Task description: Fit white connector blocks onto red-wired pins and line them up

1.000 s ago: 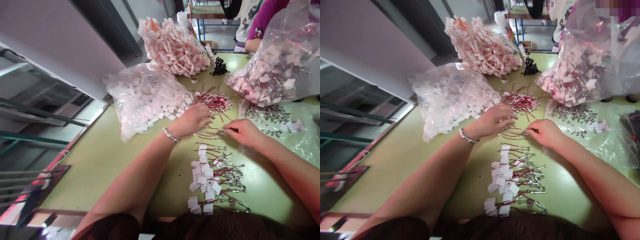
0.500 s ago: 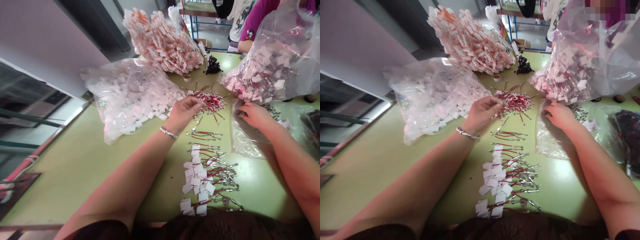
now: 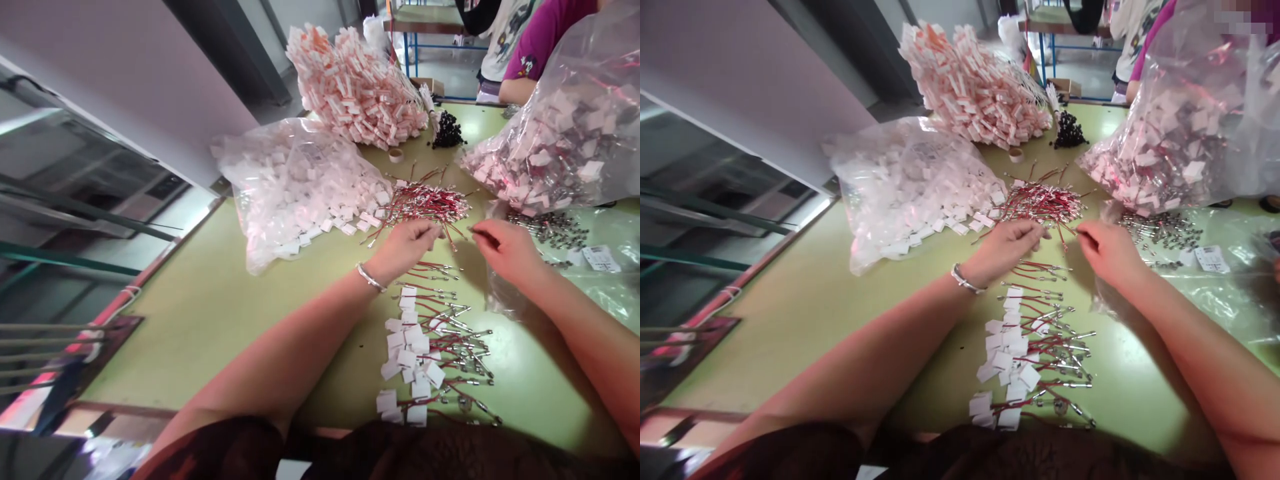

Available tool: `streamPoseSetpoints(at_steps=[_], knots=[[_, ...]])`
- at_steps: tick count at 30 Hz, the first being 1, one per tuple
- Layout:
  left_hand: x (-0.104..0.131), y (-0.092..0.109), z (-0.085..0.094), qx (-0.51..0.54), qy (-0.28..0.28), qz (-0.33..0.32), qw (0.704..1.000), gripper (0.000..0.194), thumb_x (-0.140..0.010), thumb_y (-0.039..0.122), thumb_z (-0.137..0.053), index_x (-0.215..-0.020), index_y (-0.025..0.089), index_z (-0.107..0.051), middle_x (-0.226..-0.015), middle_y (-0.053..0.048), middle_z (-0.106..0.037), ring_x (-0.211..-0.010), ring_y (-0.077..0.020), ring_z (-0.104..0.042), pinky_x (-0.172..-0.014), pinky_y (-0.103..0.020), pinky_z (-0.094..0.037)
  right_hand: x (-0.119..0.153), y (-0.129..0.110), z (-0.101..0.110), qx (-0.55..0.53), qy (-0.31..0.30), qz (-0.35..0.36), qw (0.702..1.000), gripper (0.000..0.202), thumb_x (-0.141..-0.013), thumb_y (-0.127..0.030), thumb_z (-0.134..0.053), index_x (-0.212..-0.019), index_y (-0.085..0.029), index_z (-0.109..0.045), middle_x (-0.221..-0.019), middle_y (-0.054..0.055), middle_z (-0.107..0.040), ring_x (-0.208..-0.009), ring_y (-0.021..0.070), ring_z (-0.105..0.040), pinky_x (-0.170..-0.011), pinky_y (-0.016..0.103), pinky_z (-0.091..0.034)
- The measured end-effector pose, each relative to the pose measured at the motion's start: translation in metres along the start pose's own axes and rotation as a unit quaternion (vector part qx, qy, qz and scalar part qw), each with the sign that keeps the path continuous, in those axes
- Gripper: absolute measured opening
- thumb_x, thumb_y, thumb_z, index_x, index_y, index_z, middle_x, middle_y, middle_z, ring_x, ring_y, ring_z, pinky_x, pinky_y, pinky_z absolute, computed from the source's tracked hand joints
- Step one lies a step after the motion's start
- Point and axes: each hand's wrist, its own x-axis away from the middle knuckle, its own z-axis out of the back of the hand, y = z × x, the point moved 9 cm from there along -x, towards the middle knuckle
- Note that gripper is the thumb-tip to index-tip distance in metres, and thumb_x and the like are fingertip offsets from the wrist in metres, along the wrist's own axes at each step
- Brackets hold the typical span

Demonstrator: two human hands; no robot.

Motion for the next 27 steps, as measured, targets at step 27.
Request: streamPoseSetpoints(at_steps=[27], knots=[[0.019, 0.036, -0.02, -0.263, -0.093, -0.23, 0.932, 0.024, -0.091, 0.024, -0.043, -0.078, 0.019, -0.062, -0.071, -0.002, -0.064, -0.066, -0.014, -0.056, -0.061, -0.025, -0.038, 0.008, -0.025, -0.019, -0.229, -0.127, -0.052, 0.964, 0.014, -0.078, -0.023, -0.056, -0.073, -0.018, -0.068, -0.057, -0.002, -0.057, -0.051, 0.009, -0.046, -0.049, 0.024, -0.034]])
